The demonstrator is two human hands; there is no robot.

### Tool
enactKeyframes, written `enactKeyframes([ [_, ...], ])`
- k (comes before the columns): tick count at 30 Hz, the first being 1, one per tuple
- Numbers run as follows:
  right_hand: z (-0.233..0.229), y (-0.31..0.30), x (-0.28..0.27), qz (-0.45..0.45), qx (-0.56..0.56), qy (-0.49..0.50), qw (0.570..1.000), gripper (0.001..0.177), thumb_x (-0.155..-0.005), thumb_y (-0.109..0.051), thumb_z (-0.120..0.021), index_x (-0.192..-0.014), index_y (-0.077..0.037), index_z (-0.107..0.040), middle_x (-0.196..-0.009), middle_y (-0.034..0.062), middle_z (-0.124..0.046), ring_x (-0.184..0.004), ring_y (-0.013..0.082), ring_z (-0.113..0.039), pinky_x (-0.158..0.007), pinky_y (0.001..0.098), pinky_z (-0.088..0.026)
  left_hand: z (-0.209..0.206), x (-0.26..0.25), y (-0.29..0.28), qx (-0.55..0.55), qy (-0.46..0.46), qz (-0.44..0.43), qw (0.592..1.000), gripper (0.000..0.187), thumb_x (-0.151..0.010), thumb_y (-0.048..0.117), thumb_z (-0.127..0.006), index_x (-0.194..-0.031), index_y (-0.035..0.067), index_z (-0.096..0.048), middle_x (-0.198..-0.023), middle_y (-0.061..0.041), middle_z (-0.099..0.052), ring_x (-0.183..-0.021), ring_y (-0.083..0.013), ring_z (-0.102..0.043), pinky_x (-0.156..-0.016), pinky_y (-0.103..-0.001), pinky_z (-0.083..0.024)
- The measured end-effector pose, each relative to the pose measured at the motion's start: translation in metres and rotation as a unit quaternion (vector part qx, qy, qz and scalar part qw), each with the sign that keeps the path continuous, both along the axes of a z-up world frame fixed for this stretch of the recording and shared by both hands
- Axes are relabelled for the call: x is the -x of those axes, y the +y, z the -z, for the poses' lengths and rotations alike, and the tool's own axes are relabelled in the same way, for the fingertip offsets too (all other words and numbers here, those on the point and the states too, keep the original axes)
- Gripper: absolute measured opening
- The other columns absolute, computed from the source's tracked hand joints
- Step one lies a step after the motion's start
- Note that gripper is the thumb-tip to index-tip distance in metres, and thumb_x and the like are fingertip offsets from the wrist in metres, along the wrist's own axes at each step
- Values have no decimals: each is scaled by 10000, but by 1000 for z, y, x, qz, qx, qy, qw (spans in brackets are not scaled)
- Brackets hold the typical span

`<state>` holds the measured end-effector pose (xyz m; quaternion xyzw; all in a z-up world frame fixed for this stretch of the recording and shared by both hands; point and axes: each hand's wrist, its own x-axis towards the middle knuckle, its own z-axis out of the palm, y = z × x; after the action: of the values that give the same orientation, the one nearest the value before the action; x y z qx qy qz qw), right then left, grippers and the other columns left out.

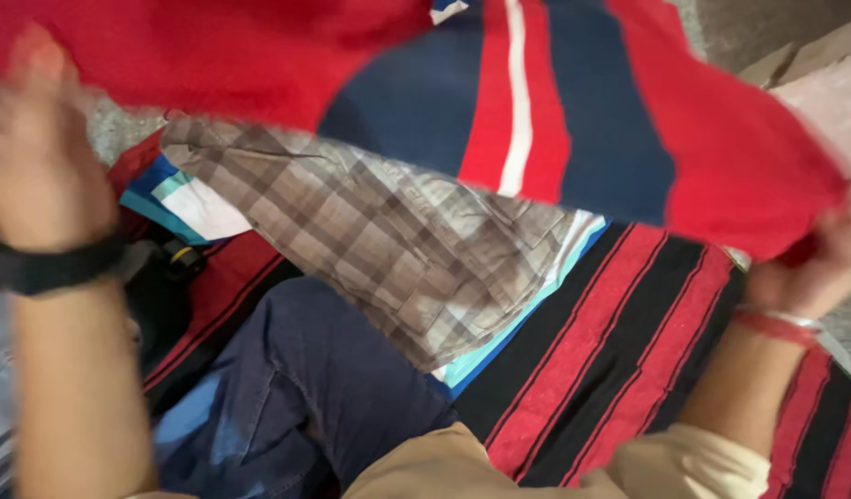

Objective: The person folds a plaid shirt, a white t-shirt, and a red polo shirt, then places them into a suitcase that already contains folded pants and other shirts.

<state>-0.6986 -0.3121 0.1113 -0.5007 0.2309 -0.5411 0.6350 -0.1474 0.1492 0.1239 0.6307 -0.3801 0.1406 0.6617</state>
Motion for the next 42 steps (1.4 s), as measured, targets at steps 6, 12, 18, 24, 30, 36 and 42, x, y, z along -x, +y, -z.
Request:
enactKeyframes([
  [6, 167, 63, 43, 102, -116, 124, 980, 297, -926, 65, -546, -1114, -129, -670, -1098, -20, -663, -1032, 150, -645, -934, 318, -535, 170, 43, 35, -62, 243, 34, 967, 368, -1024, -22, -729, -1361, 33, -592, -1454, -76, -588, -862, -120, -654, -725, -240, -549],
  [12, 270, 149, 94, 89, 18, 558, 825, 222, -931, -25, -605, -1034, -98, -788, -999, 69, -747, -916, 182, -683, -814, 298, -535, 248, 94, 85, -344, 149, -142, 916, 272, -947, 235, -830, -1172, 126, -723, -811, -127, -681, -687, -259, -667, -653, -390, -532],
  [18, 287, 156, 79, -84, -232, 606, 756, 188, -955, -83, -633, -1068, -110, -781, -913, 70, -687, -791, 208, -595, -634, 325, -479, 242, 112, 96, -493, 63, -209, 842, 345, -917, 448, -774, -1143, 190, -743, -846, -183, -719, -773, -391, -699, -658, -490, -550],
  [24, 271, 103, 83, -62, -410, 467, 781, 148, -983, -156, -656, -1072, -72, -739, -914, 59, -691, -774, 187, -609, -621, 282, -471, 189, 57, 26, -589, 62, -101, 799, 348, -900, 481, -711, -1013, 151, -711, -839, -179, -729, -809, -412, -704, -685, -553, -536],
  [30, 277, 28, 45, -11, -451, 50, 891, 206, -1010, -228, -679, -1076, -33, -698, -916, 48, -695, -757, 167, -623, -608, 239, -463, 160, -1, -139, -258, 72, 138, 953, 594, -974, 323, -803, -1413, 130, -451, -1035, -157, -729, -992, -333, -718, -845, -442, -571],
  [36, 318, 33, 19, 74, -423, 291, 855, 441, -902, -549, -734, -1023, -137, -636, -829, 38, -626, -669, 158, -576, -588, 296, -471, 267, -38, -172, -236, 175, 106, 950, 820, -898, 182, -770, -1574, 93, -315, -1362, -187, -613, -1169, -280, -673, -882, -391, -608],
  [42, 350, 68, 20, 102, -76, 576, 807, 438, -839, -353, -865, -1083, -34, -690, -922, 36, -691, -785, 119, -629, -697, 288, -515, 362, -84, -139, -368, -37, 42, 928, 706, -855, 201, -809, -1456, -16, -508, -1417, -266, -588, -1305, -450, -557, -1115, -486, -437],
])
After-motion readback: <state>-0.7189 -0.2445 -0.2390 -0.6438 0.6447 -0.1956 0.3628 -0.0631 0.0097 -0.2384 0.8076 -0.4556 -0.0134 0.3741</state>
